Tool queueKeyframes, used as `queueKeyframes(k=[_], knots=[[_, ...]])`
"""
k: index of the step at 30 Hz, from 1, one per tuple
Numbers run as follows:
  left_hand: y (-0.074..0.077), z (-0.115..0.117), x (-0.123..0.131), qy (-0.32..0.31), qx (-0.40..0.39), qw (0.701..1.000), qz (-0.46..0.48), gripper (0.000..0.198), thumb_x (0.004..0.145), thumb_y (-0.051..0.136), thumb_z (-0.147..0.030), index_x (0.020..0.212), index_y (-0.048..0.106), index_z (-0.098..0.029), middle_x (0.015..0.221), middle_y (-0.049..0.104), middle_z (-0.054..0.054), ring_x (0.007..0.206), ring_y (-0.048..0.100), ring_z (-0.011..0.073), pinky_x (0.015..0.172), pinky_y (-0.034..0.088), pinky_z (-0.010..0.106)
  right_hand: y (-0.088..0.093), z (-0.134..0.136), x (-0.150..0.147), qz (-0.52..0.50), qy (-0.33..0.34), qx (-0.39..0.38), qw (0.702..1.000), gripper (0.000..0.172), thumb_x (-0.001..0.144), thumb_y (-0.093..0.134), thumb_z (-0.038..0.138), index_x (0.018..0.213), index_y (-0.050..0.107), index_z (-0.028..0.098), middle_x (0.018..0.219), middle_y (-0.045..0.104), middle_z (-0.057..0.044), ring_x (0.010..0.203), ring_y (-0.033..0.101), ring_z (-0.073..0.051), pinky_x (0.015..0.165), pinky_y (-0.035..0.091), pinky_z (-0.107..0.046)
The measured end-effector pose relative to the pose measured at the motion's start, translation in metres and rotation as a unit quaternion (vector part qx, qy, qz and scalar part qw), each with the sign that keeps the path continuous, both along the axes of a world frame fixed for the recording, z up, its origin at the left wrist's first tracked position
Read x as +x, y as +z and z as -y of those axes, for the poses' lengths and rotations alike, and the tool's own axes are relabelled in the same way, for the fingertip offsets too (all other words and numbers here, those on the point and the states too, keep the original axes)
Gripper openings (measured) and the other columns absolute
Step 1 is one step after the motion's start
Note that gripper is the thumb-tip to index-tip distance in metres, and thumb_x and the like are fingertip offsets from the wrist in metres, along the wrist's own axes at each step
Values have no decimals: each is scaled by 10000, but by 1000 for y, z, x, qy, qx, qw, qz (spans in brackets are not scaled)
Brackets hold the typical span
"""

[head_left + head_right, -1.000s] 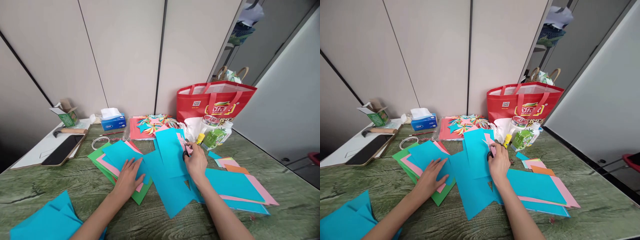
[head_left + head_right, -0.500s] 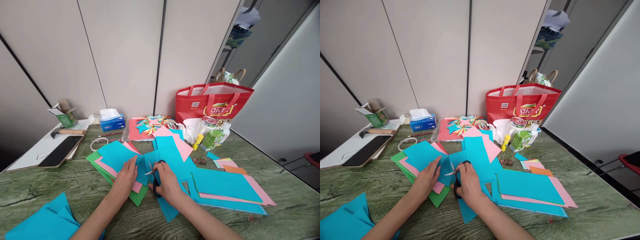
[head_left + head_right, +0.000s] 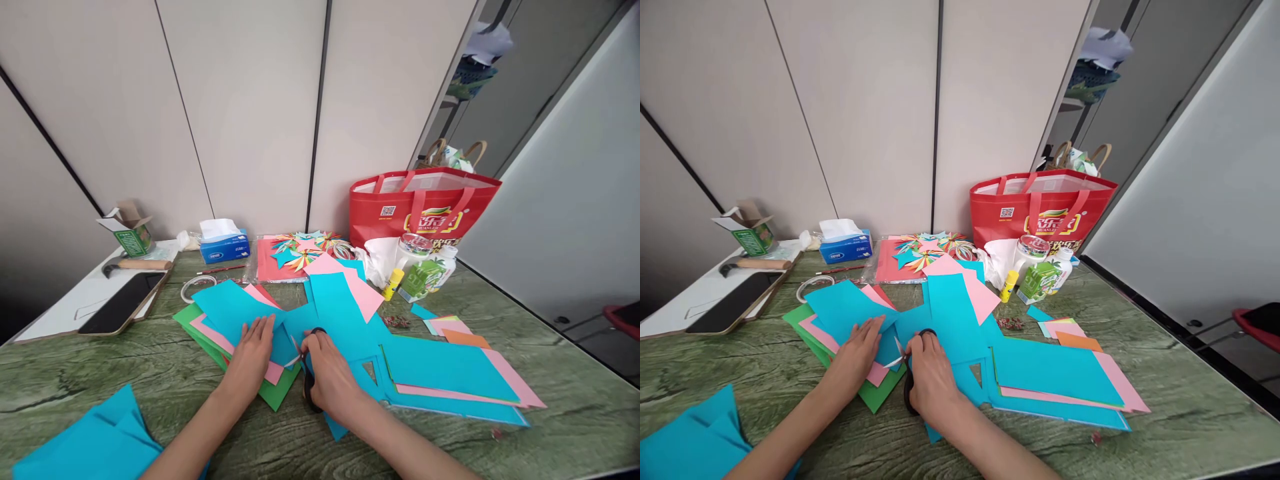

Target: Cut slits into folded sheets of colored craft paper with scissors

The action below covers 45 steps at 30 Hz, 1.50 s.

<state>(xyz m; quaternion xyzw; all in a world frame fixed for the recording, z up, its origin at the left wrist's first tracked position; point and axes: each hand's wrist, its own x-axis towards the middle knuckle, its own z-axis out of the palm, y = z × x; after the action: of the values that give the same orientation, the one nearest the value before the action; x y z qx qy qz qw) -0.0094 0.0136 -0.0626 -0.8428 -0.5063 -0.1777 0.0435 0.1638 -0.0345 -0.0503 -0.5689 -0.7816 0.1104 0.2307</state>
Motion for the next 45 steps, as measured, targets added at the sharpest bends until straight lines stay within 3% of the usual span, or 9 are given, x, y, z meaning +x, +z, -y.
queueKeyframes(k=[16, 18, 22, 26, 33, 38, 40, 43, 45], knots=[[11, 7, -1, 14, 9, 1000, 18, 738, 679, 267, 72, 1362, 162, -187, 1378, 324, 202, 1148, 458, 315, 728, 509, 425, 20, -11, 9, -183, -60, -6, 981, 219, 659, 474, 49, 805, 443, 210, 763, 588, -20, 719, 575, -189, 565, 410, -255], [14, 9, 0, 14, 20, 1000, 15, 712, 669, 244, 84, 1331, 263, -176, 1391, 294, 207, 1114, 488, 332, 665, 522, 413, 32, -16, 19, -348, -68, -7, 935, 157, 688, 529, 147, 788, 430, 215, 758, 582, -8, 741, 581, -174, 558, 430, -236], [15, 9, 0, 28, 53, 998, 15, 565, 726, 221, 48, 1221, 435, -119, 1345, 357, 239, 909, 612, 340, 520, 521, 398, 41, -34, 50, -628, -168, 26, 759, 276, 536, 678, 216, 719, 472, 208, 615, 519, 44, 655, 557, -147, 517, 402, -214], [13, 7, -1, 48, 92, 994, 36, 437, 789, 264, -17, 1158, 487, -91, 1247, 478, 248, 898, 618, 324, 570, 530, 399, 24, -53, 84, -647, -242, 61, 720, 303, 525, 679, 265, 712, 449, 205, 525, 463, 77, 455, 461, -95, 428, 353, -212], [19, 10, 4, 69, 199, 971, 116, 555, 815, 336, -54, 1351, 192, -76, 1305, 378, 271, 1132, 456, 357, 712, 508, 419, 2, -65, 97, -607, -302, 137, 722, 359, 512, 704, 283, 765, 473, 178, 702, 590, -4, 623, 562, -158, 535, 437, -270], [18, 16, 1, -108, 234, 944, 208, 636, 841, 349, -58, 1385, 52, -200, 1412, 275, 157, 1268, 264, 315, 898, 427, 457, 21, -51, 76, -576, -276, 224, 736, 377, 614, 684, 326, 907, 485, 196, 1045, 568, -61, 1005, 524, -208, 855, 410, -358], [23, 19, 1, -175, 205, 942, 200, 596, 871, 328, -121, 1382, 49, -252, 1405, 314, 112, 1279, 246, 278, 942, 394, 465, 28, -42, 63, -621, -115, 116, 767, 302, 688, 633, 387, 879, 497, 196, 957, 620, -70, 936, 577, -230, 814, 448, -404], [37, 24, 5, -296, 94, 941, 133, 533, 875, 357, -280, 1370, 162, -242, 1363, 390, 109, 1292, 204, 253, 961, 378, 438, 30, -30, 45, -699, 66, -118, 702, 471, 694, 543, 576, 976, 505, 201, 942, 646, -101, 877, 607, -262, 704, 499, -412], [43, 27, 8, -381, 58, 919, 79, 566, 850, 435, -219, 1345, 189, -344, 1379, 370, 54, 1282, 241, 230, 996, 325, 443, 29, -26, 37, -713, 79, -173, 675, 508, 661, 598, 556, 1015, 519, 202, 929, 653, -87, 837, 611, -246, 670, 503, -366]])
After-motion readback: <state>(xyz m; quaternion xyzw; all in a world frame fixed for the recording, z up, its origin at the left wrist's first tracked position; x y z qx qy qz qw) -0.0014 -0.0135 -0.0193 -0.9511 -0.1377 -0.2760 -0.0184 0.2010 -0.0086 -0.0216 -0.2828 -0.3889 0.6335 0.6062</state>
